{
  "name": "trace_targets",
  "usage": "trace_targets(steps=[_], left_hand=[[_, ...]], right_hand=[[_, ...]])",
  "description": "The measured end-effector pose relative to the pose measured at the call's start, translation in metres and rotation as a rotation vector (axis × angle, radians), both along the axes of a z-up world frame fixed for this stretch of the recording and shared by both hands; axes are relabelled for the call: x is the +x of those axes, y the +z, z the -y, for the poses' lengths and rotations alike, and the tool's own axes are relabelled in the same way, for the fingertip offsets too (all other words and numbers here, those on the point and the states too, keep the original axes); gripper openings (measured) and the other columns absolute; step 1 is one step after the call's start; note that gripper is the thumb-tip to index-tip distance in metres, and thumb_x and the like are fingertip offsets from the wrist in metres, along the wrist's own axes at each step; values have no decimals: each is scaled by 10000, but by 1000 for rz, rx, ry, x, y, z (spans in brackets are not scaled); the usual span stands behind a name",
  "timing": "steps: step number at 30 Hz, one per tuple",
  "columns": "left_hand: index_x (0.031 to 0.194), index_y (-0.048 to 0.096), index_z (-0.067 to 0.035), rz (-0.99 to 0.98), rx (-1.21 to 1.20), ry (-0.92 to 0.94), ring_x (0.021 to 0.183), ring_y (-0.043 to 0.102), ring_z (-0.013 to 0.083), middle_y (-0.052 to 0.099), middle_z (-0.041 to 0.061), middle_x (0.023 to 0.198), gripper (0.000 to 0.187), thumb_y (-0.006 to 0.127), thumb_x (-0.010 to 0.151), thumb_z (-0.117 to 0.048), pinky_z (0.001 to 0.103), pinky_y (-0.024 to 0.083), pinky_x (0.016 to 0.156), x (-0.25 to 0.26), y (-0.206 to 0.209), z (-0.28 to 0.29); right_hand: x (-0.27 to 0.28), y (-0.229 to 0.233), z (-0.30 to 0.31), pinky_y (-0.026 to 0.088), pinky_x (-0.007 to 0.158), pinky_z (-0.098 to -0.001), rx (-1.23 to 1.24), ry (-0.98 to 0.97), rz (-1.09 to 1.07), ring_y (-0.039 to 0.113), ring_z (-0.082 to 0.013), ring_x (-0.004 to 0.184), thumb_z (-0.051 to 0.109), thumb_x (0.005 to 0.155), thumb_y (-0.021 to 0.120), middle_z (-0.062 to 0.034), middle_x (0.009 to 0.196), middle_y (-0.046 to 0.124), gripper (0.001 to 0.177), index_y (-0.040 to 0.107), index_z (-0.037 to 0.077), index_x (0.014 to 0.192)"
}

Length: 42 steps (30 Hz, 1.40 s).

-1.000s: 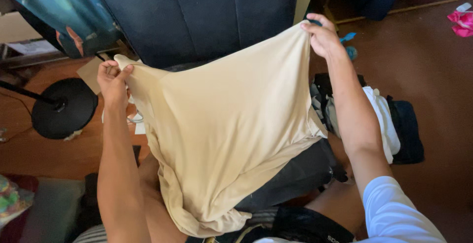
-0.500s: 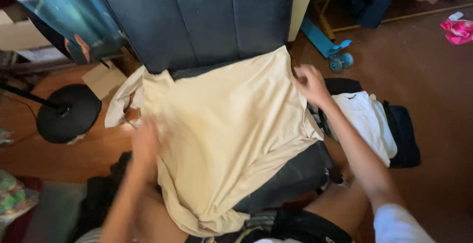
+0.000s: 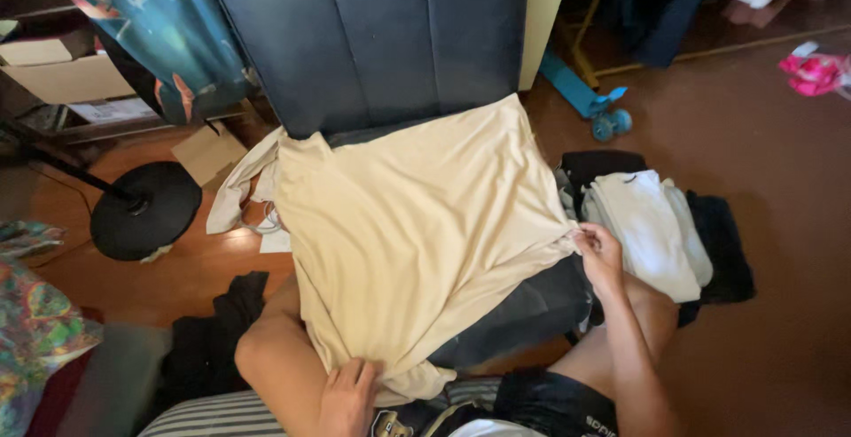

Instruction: The person folds a light gray sweatshirt, a white t-shirt, and a beige t-shirt one by one on a black suitcase placed on their lap. Each item is smoothed, folded into a compact rectangle, and stacked on the suitcase.

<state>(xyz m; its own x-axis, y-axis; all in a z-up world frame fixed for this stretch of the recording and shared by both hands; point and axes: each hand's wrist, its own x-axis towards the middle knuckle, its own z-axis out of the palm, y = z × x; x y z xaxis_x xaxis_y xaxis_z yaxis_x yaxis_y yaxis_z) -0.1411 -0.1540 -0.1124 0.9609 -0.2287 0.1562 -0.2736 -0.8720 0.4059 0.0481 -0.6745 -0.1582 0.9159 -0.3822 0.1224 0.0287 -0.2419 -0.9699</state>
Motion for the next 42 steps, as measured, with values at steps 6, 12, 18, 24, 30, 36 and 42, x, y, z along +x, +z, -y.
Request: trace_targets(steps=[6,12,18,24,30,36,42], left_hand=[[1153,706,-227,-200,-151,16,937,674,291,647,67,1078,349,756,808,-207,417,558,790,10,24,-20],[1060,678,-85,-11,47,-160,1020,590,367,669,118,1072,427,792,663,-193,479,453,824,10,76,-15],[1027,697,-58,-31,-239,-77,996,603,329,682,111,1017,269,705,759,-39,419,482,888,14,90,-35],[1059,674,2,143,-683,44,1304,598,339,701,145,1185,200,557,898,15,455,416,1139,3,96,-78],[994,744,2,-169,-869,-37,1311,535,314,599,186,1336,183,715,819,-45,475,393,1104,-24,82,-109],[928,769,-76,-649,-342,-210,1106,613,246,656,110,1153,265,863,680,-84,409,502,973,-29,70,-75],[1026,739,-56,-681,-400,-287,1011,676,262,710,137,1109,248,775,817,-185,399,535,895,24,106,-101]], right_hand=[[-5,1,24,496,839,-246,539,-128,166,597,-101,962,172,1089,575,-31,1067,654,179,608,31,1195],[0,18,28,485,969,-289,465,-18,128,587,-138,1078,202,1102,582,-54,1151,635,265,582,-11,1261],[-31,65,5,497,853,-309,-95,336,-322,569,-172,1069,85,814,775,-91,1195,577,885,316,191,1562],[-45,89,22,539,864,-307,-327,417,-410,638,-182,976,117,852,744,-84,1129,678,762,446,183,1551],[-62,78,76,496,836,-307,-210,314,-241,640,-142,966,79,875,686,-49,1050,712,489,601,87,1356],[-69,59,87,461,1058,-426,-882,250,-321,679,-264,1052,105,817,759,-103,979,738,206,752,93,1022],[-27,80,62,522,958,-431,-926,302,-719,677,-342,1108,177,885,684,-139,1187,702,234,765,124,1098]])
